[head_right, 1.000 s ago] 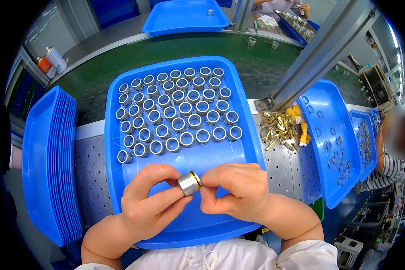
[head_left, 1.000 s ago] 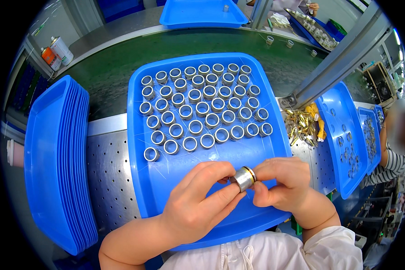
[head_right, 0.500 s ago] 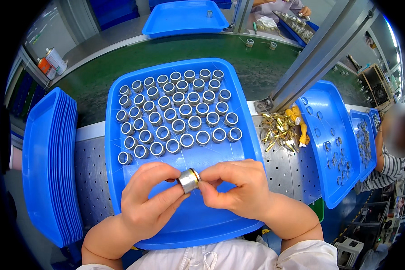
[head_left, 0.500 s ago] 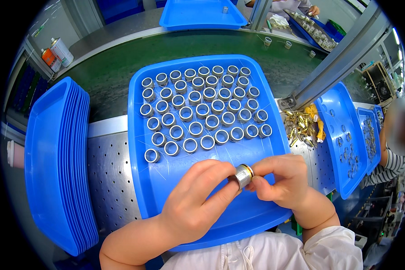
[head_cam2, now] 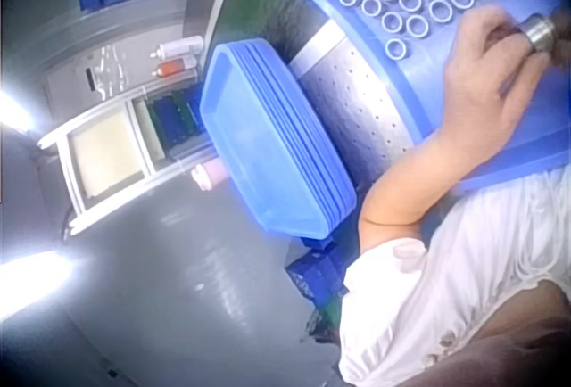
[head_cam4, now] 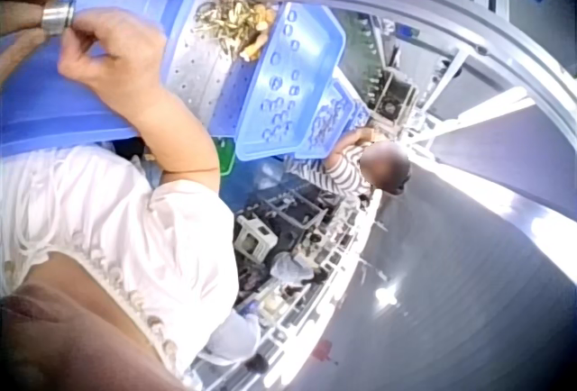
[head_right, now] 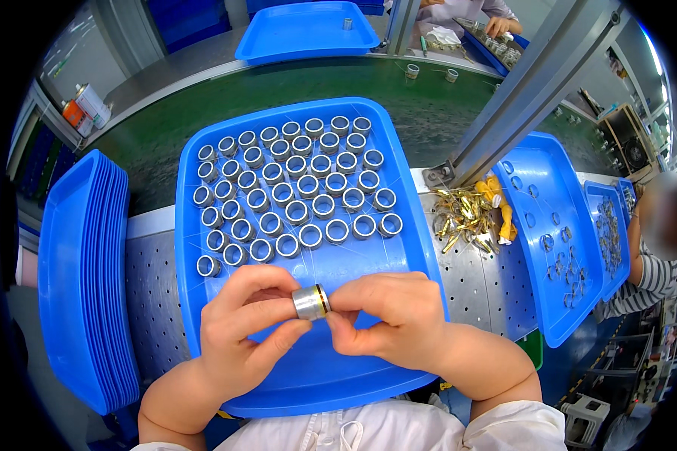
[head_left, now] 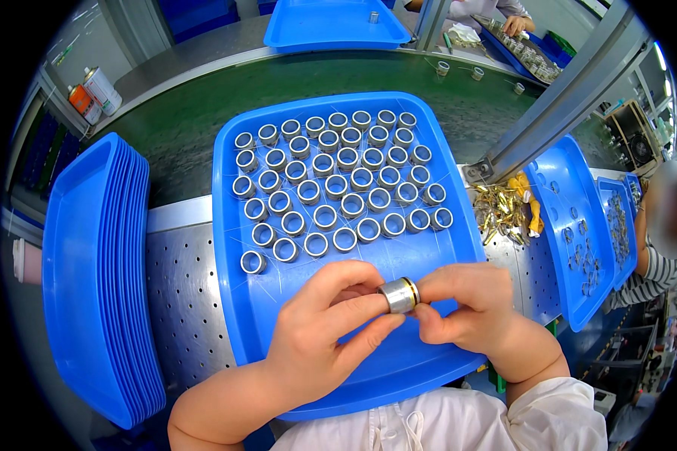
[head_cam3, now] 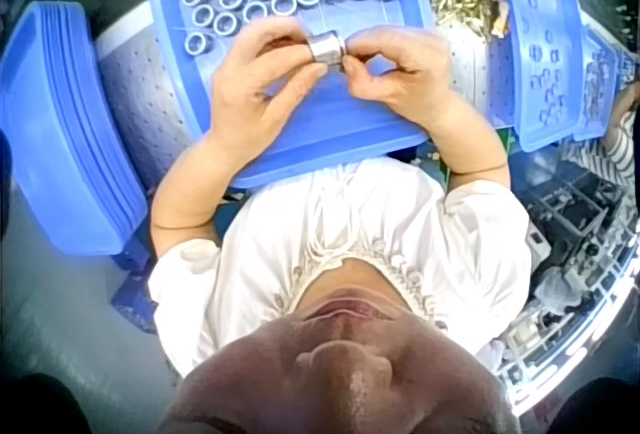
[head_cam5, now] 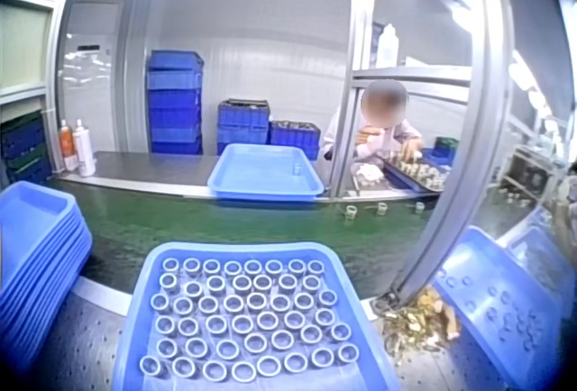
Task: The person picks up small cylindrical metal components from a blue tray and inserts a thin wire into them. They manipulate the wire and component by hand, then place the assembled unit into a separate blue tray. The process is repeated for multiple units.
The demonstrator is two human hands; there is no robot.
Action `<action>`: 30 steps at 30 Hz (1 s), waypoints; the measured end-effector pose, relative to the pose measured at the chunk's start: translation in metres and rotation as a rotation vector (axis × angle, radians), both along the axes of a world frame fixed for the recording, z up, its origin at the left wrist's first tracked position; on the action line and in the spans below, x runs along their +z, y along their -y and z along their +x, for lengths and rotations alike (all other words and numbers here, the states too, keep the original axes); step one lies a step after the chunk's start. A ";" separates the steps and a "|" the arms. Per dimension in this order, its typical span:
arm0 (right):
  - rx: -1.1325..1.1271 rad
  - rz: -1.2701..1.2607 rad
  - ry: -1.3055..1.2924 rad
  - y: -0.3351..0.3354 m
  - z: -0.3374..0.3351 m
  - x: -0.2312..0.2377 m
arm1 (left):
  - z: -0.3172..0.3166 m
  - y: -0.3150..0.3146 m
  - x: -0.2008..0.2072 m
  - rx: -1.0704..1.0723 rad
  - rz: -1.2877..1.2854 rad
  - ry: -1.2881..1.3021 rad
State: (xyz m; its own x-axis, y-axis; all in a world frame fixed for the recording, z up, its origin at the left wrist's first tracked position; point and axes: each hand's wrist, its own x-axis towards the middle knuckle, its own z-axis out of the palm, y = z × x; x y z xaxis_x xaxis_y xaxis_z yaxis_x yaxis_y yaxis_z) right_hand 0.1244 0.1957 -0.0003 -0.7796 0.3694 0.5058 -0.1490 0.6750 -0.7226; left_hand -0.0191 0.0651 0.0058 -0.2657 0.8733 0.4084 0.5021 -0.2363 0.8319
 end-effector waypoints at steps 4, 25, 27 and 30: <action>-0.028 0.033 -0.026 0.001 -0.001 -0.003 | 0.000 0.000 -0.001 0.001 0.017 -0.028; -0.003 0.020 -0.036 0.000 0.002 -0.003 | 0.006 0.002 -0.003 0.036 0.102 -0.204; -0.014 -0.059 0.007 0.001 0.002 -0.003 | 0.004 0.000 -0.002 0.044 0.114 -0.215; -0.012 -0.048 0.006 0.000 0.000 -0.002 | 0.003 0.000 -0.003 0.046 0.128 -0.234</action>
State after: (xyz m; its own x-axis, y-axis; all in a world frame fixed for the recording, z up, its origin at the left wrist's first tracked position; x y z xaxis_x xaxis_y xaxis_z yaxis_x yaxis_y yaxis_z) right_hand 0.1244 0.1959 -0.0020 -0.7779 0.4028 0.4824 -0.1366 0.6409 -0.7553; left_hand -0.0165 0.0655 0.0025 -0.1895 0.7998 0.5695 0.6897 -0.3044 0.6570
